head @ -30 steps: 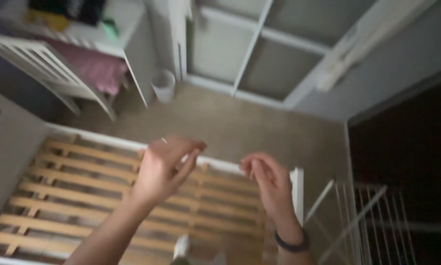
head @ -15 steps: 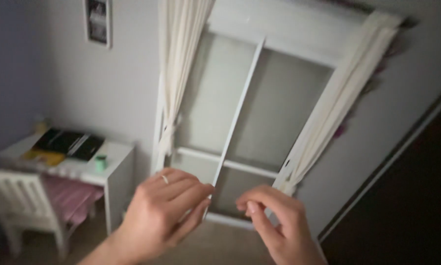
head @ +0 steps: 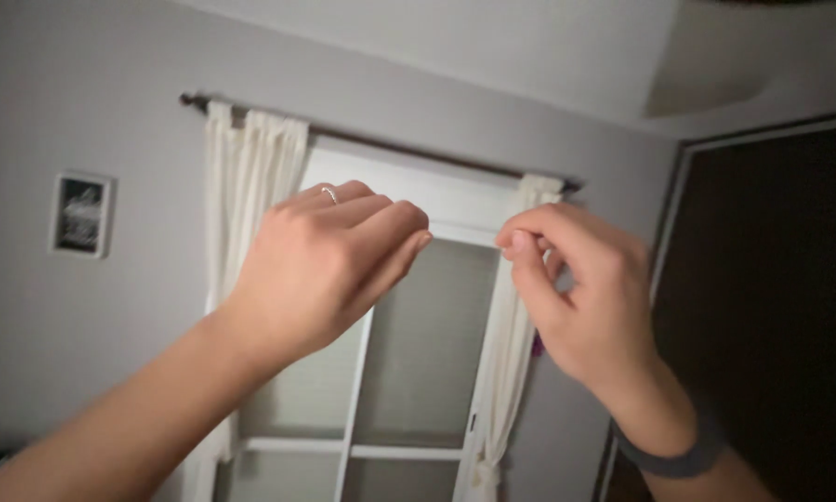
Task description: Remove light bulb cover from ceiling fan and unscrew old light bulbs.
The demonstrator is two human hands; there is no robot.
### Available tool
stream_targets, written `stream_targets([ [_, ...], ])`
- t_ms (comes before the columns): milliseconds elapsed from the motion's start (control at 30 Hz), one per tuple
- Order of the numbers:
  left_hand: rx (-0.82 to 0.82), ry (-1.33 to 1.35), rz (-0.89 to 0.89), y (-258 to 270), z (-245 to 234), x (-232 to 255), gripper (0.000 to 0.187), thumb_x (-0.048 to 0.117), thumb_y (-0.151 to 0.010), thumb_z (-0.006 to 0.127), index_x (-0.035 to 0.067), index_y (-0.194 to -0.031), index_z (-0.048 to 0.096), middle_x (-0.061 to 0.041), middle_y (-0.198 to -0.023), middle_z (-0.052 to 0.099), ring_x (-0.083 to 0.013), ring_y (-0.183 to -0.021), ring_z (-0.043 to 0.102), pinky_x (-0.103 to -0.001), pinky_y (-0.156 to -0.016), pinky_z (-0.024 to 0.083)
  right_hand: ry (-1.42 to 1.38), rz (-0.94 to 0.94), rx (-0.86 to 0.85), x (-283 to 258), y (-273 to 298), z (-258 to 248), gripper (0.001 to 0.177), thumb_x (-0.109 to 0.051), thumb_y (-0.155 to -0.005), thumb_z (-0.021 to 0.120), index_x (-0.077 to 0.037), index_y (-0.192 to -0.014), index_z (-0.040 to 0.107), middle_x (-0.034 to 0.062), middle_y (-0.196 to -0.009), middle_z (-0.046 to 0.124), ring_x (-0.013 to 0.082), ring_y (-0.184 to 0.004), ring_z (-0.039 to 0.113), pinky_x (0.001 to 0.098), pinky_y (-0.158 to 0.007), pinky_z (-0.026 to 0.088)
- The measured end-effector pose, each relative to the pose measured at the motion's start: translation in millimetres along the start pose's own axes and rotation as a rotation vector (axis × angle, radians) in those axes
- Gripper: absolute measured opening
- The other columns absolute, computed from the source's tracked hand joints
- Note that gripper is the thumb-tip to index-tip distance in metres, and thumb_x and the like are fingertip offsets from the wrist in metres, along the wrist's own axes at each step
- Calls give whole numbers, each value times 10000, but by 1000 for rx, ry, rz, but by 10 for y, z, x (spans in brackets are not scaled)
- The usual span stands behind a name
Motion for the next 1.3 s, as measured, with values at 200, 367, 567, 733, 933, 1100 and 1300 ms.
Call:
stream_targets([
  [200,89,2,32,-267,227,-49,121,191,-960,736,84,-936,684,-45,-828,693,-256,-795,660,-402,-709,527,169,-27,52,131,-86,-237,18,-11,-958,673,-10,-940,677,72,-819,686,138,-610,610,276,-567,469],
  [367,167,14,22,-390,201,45,142,193,-964,738,73,-1031,699,-42,-967,715,-249,-923,673,-384,-710,529,248,-73,112,115,-55,-461,23,12,-961,662,-8,-963,672,76,-861,687,145,-658,620,273,-599,484],
  [567,231,-29,88,-506,85,87,152,182,-1001,742,77,-1092,682,-44,-1018,692,-262,-997,658,-390,-799,543,322,-100,175,24,-59,-723,72,33,-1006,630,-3,-1002,692,67,-889,695,128,-660,643,243,-580,467],
  [733,288,-54,164,-714,-88,161,138,164,-999,752,74,-1057,665,-39,-984,679,-260,-963,647,-389,-740,520,398,-226,290,22,-9,-1009,73,50,-1095,584,35,-1077,653,107,-980,674,178,-806,662,255,-714,502],
  [933,370,-71,222,-839,-206,160,163,156,-1031,774,82,-1082,639,-26,-978,643,-250,-978,624,-377,-762,520,454,-176,411,262,5,-1274,71,7,-1148,561,60,-1169,604,141,-1066,636,217,-852,609,291,-767,484],
  [1100,468,-30,264,-980,-256,207,257,108,-980,734,87,-1191,589,-14,-1068,608,-233,-1037,615,-349,-825,530,671,-64,484,291,-161,-1496,116,-64,-1145,627,49,-1142,653,137,-1007,664,227,-821,611,340,-730,491],
  [1300,631,7,159,-1215,-239,188,431,172,-935,791,85,-1283,552,-84,-1144,604,-316,-999,594,-409,-852,506,867,-209,487,136,-345,-1689,240,-81,-1139,668,11,-1324,545,123,-1244,587,233,-1085,588,356,-924,522],
])
Point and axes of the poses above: each hand's wrist, its own y-axis away from the middle knuckle, its own z-axis out of the palm, x = y × z, the point moved 6 cm from there along -y, towards the middle knuckle
